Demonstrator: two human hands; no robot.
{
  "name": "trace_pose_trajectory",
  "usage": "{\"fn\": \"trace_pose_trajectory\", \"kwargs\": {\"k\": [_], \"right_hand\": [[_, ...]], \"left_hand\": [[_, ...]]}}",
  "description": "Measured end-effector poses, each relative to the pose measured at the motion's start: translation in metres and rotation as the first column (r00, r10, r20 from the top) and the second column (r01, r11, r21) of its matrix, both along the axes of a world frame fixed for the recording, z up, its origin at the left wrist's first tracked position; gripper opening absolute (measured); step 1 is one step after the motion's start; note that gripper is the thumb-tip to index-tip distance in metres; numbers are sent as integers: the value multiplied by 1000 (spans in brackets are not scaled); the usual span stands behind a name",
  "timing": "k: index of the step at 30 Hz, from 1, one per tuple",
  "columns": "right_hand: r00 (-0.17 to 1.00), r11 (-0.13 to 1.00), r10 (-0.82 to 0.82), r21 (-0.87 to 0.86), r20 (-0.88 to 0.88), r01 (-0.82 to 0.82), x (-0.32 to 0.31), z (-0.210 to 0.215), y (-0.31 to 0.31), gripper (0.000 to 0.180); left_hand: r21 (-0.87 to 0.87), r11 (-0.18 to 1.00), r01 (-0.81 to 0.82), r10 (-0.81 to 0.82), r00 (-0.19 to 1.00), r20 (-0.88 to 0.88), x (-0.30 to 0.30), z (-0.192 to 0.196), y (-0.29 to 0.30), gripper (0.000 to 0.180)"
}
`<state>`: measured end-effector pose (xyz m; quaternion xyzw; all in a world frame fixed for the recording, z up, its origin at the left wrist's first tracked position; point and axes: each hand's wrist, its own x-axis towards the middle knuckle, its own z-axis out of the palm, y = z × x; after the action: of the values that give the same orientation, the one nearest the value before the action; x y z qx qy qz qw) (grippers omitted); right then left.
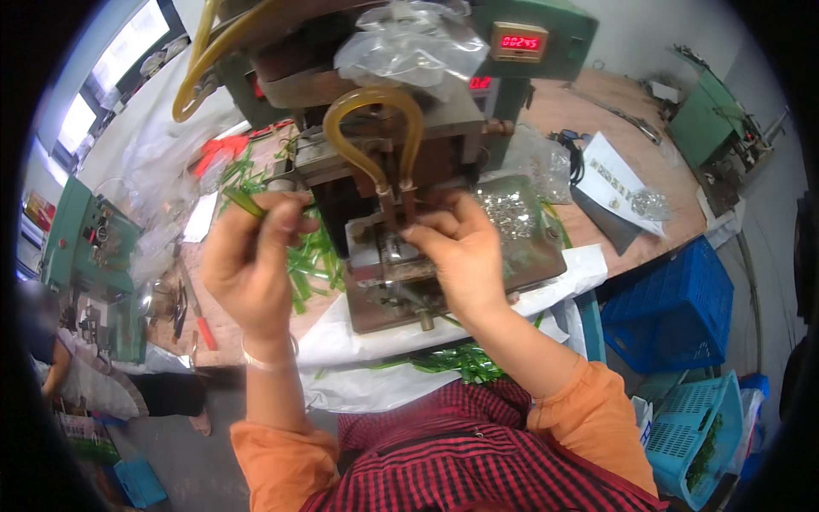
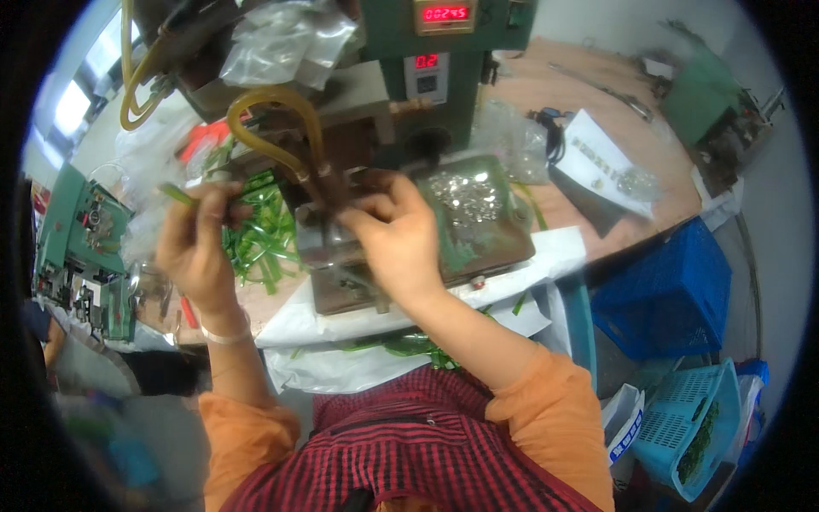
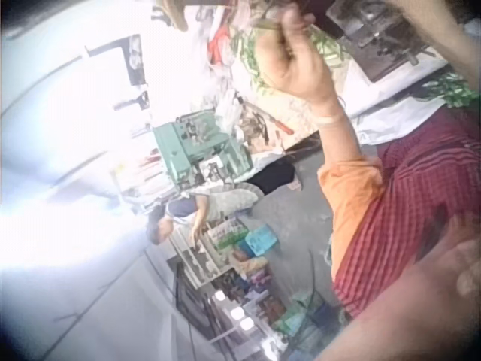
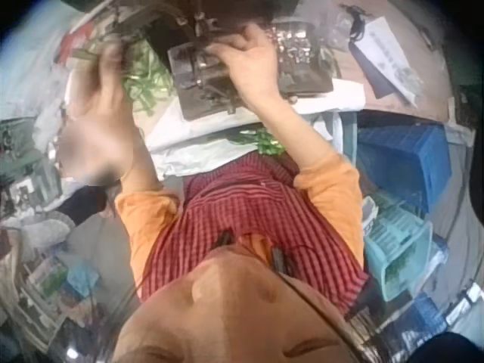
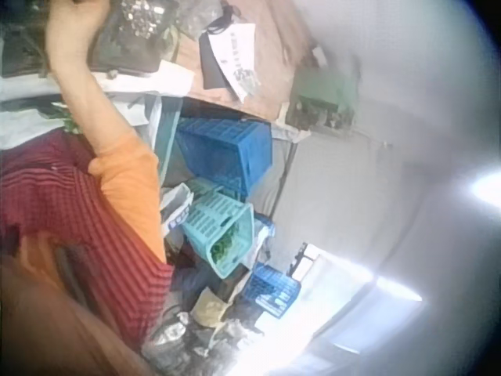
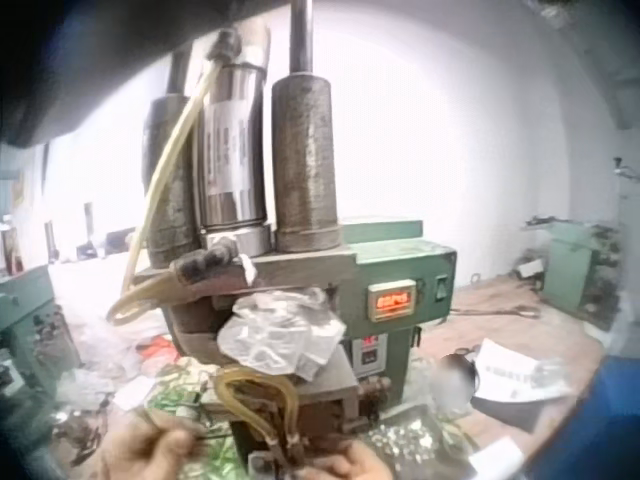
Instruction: The person repeatedly inserts green plastic stems into a press machine, adds small clear beads, and removes the assembled units. The process is continuous and repetitive throughout the clip.
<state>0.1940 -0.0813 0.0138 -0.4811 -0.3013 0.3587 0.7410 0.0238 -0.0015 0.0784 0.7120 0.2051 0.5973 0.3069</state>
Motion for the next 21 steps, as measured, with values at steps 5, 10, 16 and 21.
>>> {"fn": "trace_pose_trajectory", "kwargs": {"k": [5, 10, 16, 21], "right_hand": [[959, 998, -40, 56, 279, 26, -11, 15, -36, 45], [636, 934, -200, -52, 745, 354, 71, -49, -38, 31], [614, 883, -264, -69, 744, 464, 104, -75, -60, 30], [572, 826, -332, -62, 750, 561, 133, -93, -62, 20]], "left_hand": [[451, 888, 89, -21, 988, -152, 3, -25, -10, 10], [693, 691, 204, 118, 914, -387, 28, -53, -38, 22], [711, 664, 233, 40, 938, -345, 34, -78, -24, 26], [720, 668, 189, 56, 952, -301, 39, -79, -23, 26]]}}
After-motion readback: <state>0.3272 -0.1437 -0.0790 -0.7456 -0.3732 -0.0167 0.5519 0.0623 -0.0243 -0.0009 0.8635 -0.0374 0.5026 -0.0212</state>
